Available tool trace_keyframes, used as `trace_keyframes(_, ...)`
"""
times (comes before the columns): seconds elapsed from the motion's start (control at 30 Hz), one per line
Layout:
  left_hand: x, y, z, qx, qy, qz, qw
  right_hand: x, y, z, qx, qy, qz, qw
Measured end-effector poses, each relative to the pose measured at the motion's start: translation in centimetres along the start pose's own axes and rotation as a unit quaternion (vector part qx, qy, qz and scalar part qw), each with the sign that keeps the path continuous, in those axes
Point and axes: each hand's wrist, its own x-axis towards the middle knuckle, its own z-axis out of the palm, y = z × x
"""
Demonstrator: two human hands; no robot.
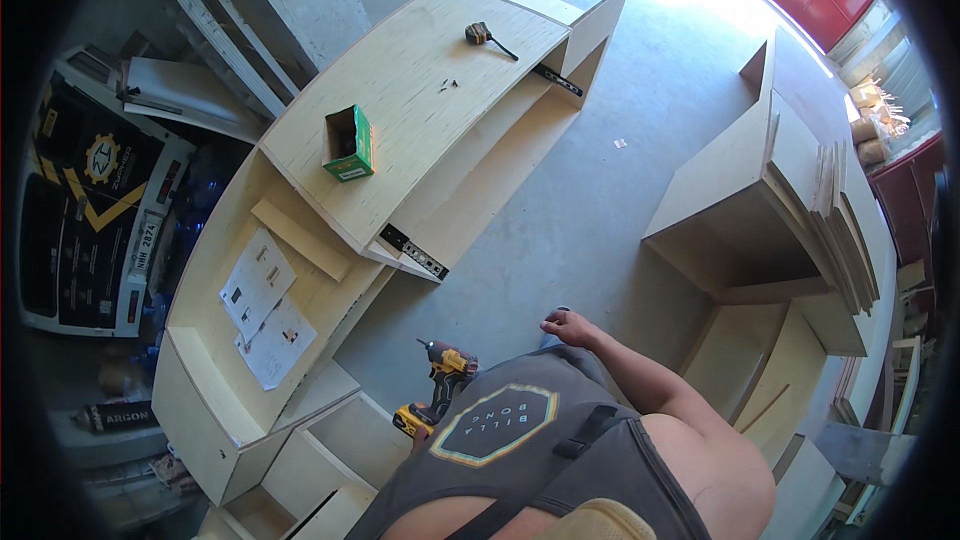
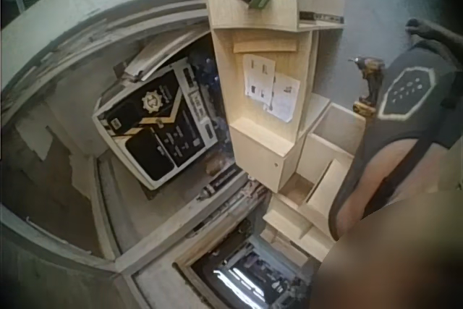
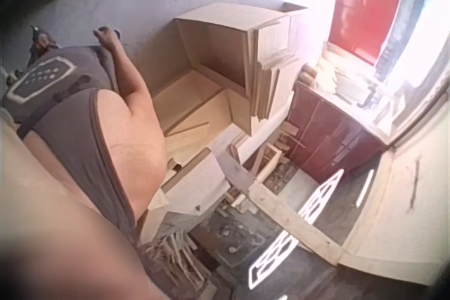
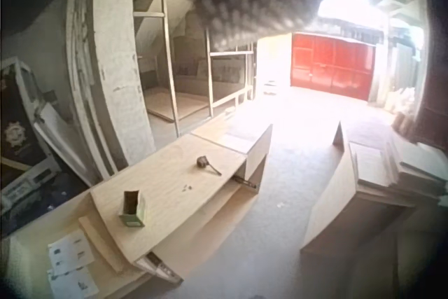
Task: Assembling a wooden cabinet by installing drawer slides using an impact driver and screws.
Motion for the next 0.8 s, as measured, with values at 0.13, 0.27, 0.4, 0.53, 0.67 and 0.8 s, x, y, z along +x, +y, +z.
trace_keyframes(0.13,0.0,-2.7,10.3,0.103,-0.056,-0.044,0.992,2.0,-2.6,-5.0,0.359,-0.209,0.097,0.904)
trace_keyframes(0.27,4.7,-1.0,24.0,0.268,-0.149,-0.007,0.952,-0.4,-5.5,-12.3,0.483,-0.329,-0.040,0.810)
trace_keyframes(0.4,8.8,-1.0,33.7,0.351,-0.187,0.020,0.917,-3.4,-6.2,-19.8,0.560,-0.244,-0.094,0.786)
trace_keyframes(0.53,11.9,-2.4,41.1,0.565,-0.056,0.198,0.799,-5.1,-6.6,-24.4,0.594,-0.163,-0.103,0.781)
trace_keyframes(0.67,11.1,-3.1,49.0,0.753,-0.031,0.519,0.403,-3.5,-9.2,-26.7,0.521,-0.040,-0.084,0.848)
trace_keyframes(0.8,14.8,-4.7,50.8,0.795,-0.174,0.395,0.426,-1.0,-13.6,-27.0,0.448,-0.035,-0.056,0.892)
